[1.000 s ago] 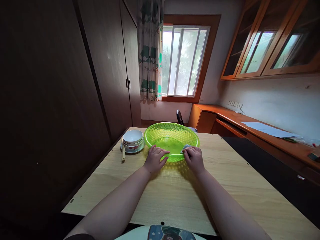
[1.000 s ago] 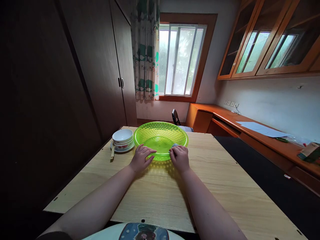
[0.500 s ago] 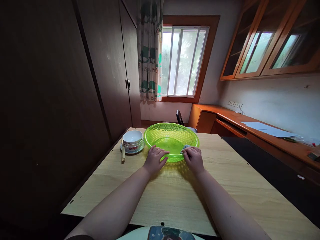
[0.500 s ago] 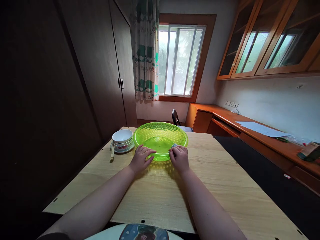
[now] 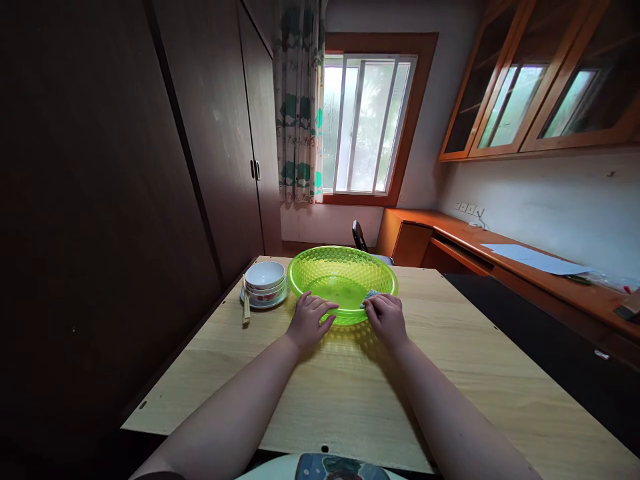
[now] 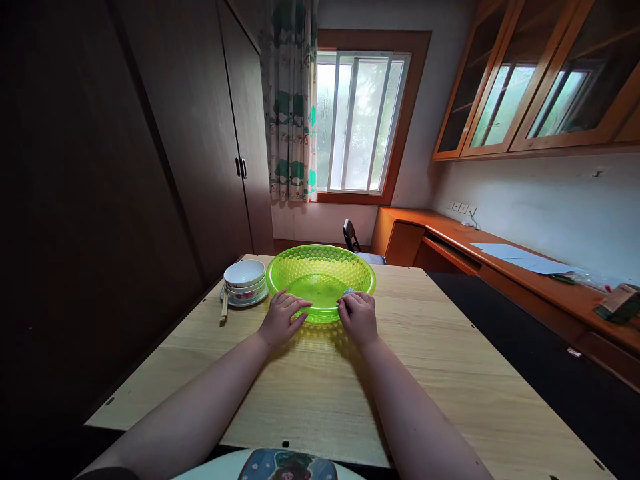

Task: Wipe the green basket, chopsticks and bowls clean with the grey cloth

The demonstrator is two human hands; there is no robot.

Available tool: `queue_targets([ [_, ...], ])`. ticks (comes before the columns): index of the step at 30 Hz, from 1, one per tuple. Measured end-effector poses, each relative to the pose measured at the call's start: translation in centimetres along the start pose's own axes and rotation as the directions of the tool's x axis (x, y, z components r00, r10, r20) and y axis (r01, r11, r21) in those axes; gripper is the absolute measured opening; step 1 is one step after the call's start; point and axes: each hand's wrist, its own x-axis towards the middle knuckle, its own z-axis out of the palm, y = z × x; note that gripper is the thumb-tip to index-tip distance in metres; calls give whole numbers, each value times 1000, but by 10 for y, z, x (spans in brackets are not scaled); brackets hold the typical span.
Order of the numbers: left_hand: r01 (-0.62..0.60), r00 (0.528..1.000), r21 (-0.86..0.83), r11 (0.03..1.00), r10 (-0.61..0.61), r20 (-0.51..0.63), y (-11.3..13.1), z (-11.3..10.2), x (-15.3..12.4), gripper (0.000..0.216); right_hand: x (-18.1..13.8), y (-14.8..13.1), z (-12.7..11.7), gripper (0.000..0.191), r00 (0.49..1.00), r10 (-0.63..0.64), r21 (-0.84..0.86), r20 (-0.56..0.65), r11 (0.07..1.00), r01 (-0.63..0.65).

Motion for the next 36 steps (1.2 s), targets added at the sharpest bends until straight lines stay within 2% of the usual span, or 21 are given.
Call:
queue_targets([
  [27, 1, 1000, -6, 1000, -1, 6, 0, 1, 0, 23, 2, 6, -1, 24, 1000, -15, -2, 19, 1000, 15],
  [36, 2, 1000, -13, 1000, -2, 5, 1, 0, 0, 22, 2, 6, -2, 24, 1000, -19, 8, -14, 1000, 19],
])
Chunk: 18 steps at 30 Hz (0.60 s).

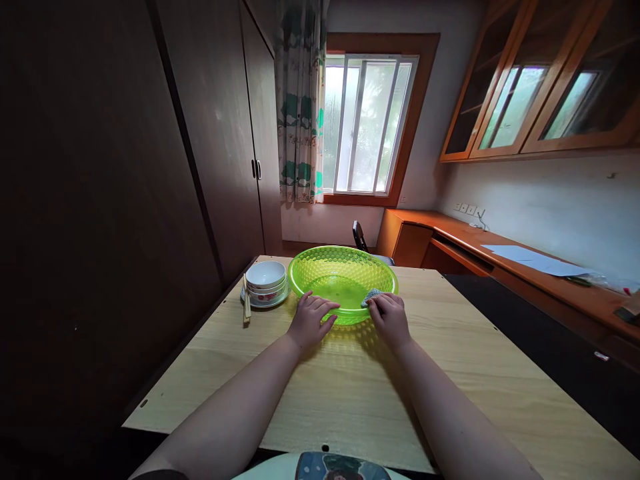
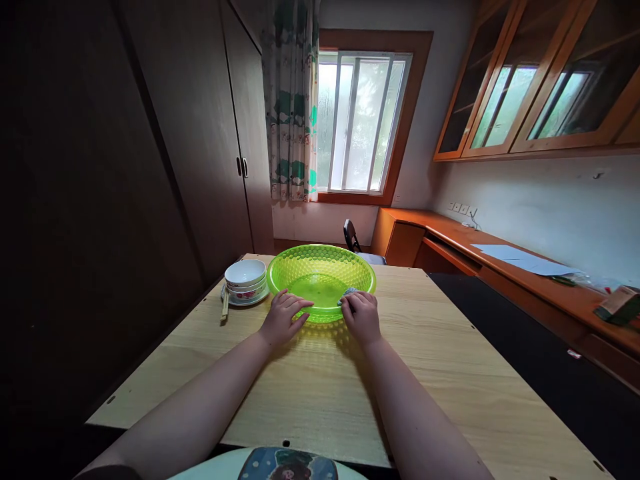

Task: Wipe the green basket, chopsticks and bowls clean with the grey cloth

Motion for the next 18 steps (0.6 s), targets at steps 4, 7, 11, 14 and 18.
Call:
queue_targets([
  [4, -3, 1000, 0, 1000, 3, -7, 0, 0, 0, 22, -1, -10, 0, 23, 999, -37, 34, 23, 999, 36],
  [7, 1, 1000, 4, 1000, -1, -2, 0, -1, 0, 23, -2, -13, 1, 22, 997, -65, 42, 46, 997, 63],
  [11, 1, 1000, 7, 1000, -1, 2, 0, -1, 0, 23, -2, -3, 2, 23, 999, -27, 24, 42, 999, 26],
  [14, 0, 1000, 13, 1000, 0, 1, 0, 0, 0, 22, -1, 7, 1, 25, 1000, 22, 19, 20, 1000, -23],
  [18, 0, 1000, 7, 1000, 0, 0, -1, 1, 0, 22, -1, 11, 0, 25, 999, 30, 34, -22, 999, -29],
])
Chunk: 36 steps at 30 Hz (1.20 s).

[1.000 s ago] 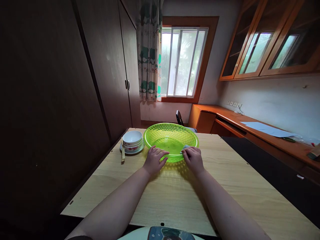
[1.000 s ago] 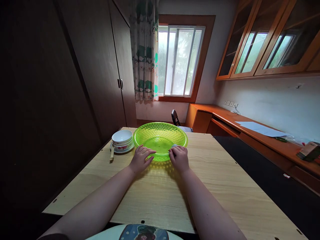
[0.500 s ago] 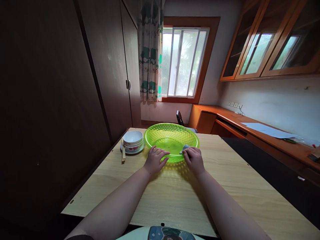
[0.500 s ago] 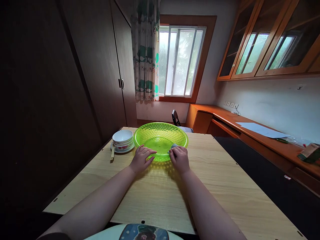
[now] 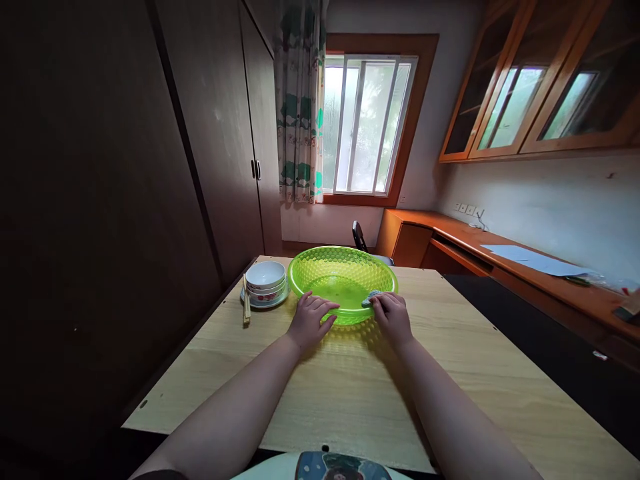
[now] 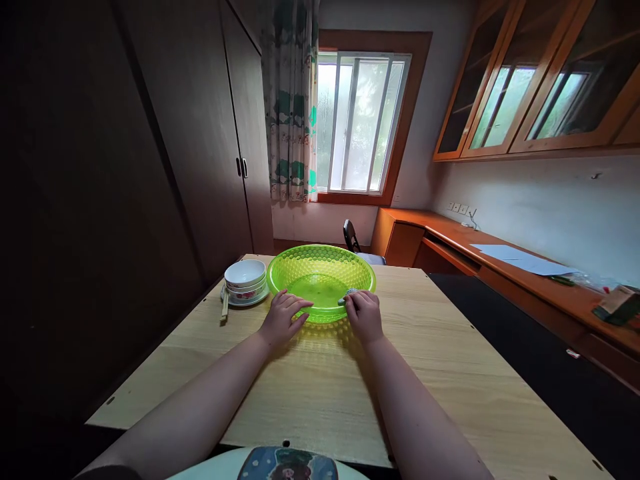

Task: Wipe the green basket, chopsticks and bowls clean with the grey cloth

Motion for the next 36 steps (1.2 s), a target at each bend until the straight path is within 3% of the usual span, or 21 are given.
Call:
queue_targets([
  [8, -3, 1000, -11, 1000, 3, -1, 0, -1, 0, 22, -1, -21, 0, 19, 990, -136, 64, 48, 989, 133],
  [16, -5, 1000, -27, 1000, 5, 6, -1, -2, 0, 23, 1, -3, -1, 22, 1000, -24, 23, -16, 999, 25],
  [24, 2, 1000, -27, 1000, -2, 2, 0, -3, 0, 23, 0, -23, -2, 18, 991, -124, 85, 52, 989, 120],
  [32, -8, 1000, -11, 1000, 8, -2, -1, -2, 0, 22, 2, 1, -2, 26, 1000, 13, 9, 20, 1000, -13],
  [36, -1, 1000, -7, 1000, 1, -5, -1, -3, 1, 21, 2, -5, -4, 24, 999, -17, -9, 29, 1000, 17],
])
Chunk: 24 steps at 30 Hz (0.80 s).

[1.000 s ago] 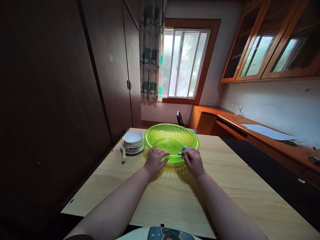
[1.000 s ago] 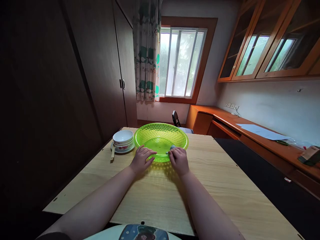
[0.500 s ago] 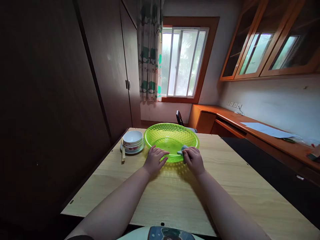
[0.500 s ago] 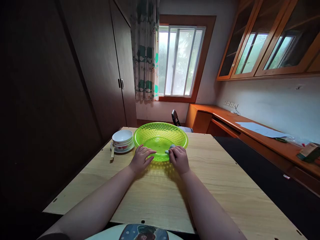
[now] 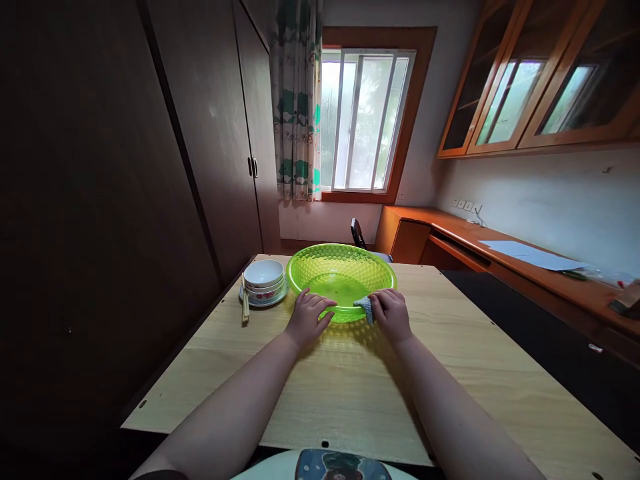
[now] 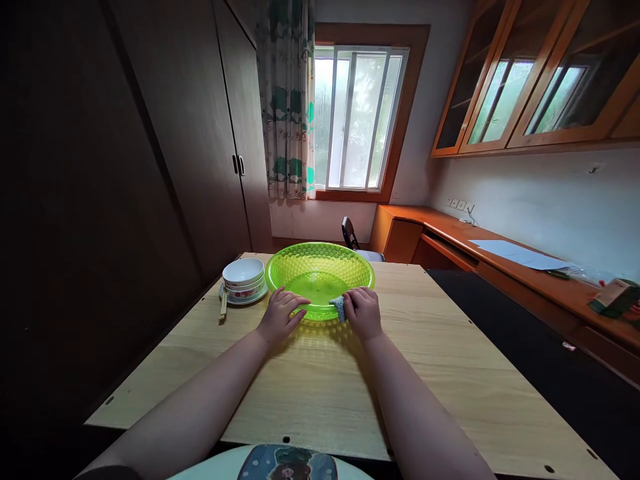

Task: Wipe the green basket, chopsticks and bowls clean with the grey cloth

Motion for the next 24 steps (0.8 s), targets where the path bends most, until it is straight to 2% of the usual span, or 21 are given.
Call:
queue_targets([
  [3, 4, 1000, -7, 1000, -4, -1, 1, -1, 0, 21, 0, -12, 0, 18, 994, -79, -6, 73, 997, 79],
  [6, 6, 1000, -4, 1000, -6, 4, 1, -1, 1, 21, 0, -18, 0, 19, 989, -99, -30, 107, 994, 102],
  [10, 9, 1000, 17, 1000, -9, 10, -1, 0, 0, 20, 0, -10, 1, 21, 993, -69, -32, 93, 997, 72],
  [17, 3, 1000, 7, 1000, -3, 18, -4, 0, -1, 21, 1, 14, 1, 22, 999, 32, -25, -34, 999, -33],
  [21, 9, 1000, 18, 1000, -9, -6, -5, -3, -2, 20, 0, 9, 2, 21, 1000, 6, -2, -22, 1000, -6],
  [24, 57, 997, 65, 996, -53, -59, -6, -4, -2, 18, -1, -3, 2, 18, 999, -46, 2, 12, 999, 46],
])
